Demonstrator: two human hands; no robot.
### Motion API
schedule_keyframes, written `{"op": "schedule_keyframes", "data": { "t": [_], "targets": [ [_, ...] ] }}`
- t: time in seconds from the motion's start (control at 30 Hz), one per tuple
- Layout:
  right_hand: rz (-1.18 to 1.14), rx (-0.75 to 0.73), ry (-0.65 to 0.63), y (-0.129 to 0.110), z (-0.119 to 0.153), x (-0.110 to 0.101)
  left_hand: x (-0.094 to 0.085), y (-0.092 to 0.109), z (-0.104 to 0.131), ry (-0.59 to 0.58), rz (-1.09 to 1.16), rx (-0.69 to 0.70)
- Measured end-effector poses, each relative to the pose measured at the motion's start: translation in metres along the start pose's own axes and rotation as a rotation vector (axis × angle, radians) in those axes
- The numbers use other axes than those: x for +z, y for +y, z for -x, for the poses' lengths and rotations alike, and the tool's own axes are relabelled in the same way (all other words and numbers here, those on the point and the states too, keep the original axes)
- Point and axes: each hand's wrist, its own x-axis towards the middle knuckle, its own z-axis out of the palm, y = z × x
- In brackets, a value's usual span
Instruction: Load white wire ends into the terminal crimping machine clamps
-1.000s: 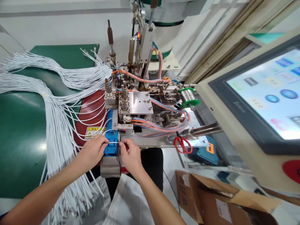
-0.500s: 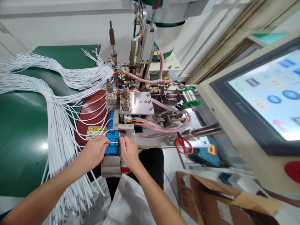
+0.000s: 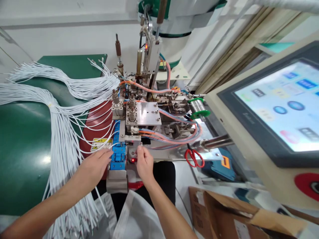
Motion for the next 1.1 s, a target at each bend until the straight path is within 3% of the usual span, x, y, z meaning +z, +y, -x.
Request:
{"op": "schedule_keyframes", "data": {
  "t": [0.17, 0.3, 0.4, 0.53, 0.67, 0.73, 0.87, 1.1],
  "targets": [
    [-0.084, 0.003, -0.022, 0.0, 0.001, -0.013, -0.018, -0.006, 0.035, -0.293, 0.182, 0.138],
    [-0.124, 0.006, -0.03, 0.002, 0.0, -0.017, -0.003, -0.016, 0.056, -0.224, 0.037, 0.174],
    [-0.134, 0.022, -0.042, -0.001, 0.004, -0.014, 0.006, -0.014, 0.05, -0.204, 0.056, 0.253],
    [-0.185, 0.033, -0.11, -0.01, 0.016, -0.01, -0.005, 0.012, 0.023, -0.194, 0.296, 0.094],
    [-0.42, 0.08, -0.167, -0.016, 0.027, -0.012, -0.01, 0.035, -0.001, -0.035, 0.485, -0.054],
    [-0.454, 0.091, -0.154, -0.018, 0.029, -0.014, -0.003, 0.038, -0.008, 0.037, 0.543, -0.115],
    [-0.269, 0.104, -0.149, -0.018, 0.025, -0.016, 0.012, 0.036, -0.014, 0.082, 0.662, -0.176],
    [-0.228, 0.103, -0.338, -0.018, 0.017, -0.011, 0.021, 0.036, -0.017, 0.053, 1.008, -0.31]
  ]
}}
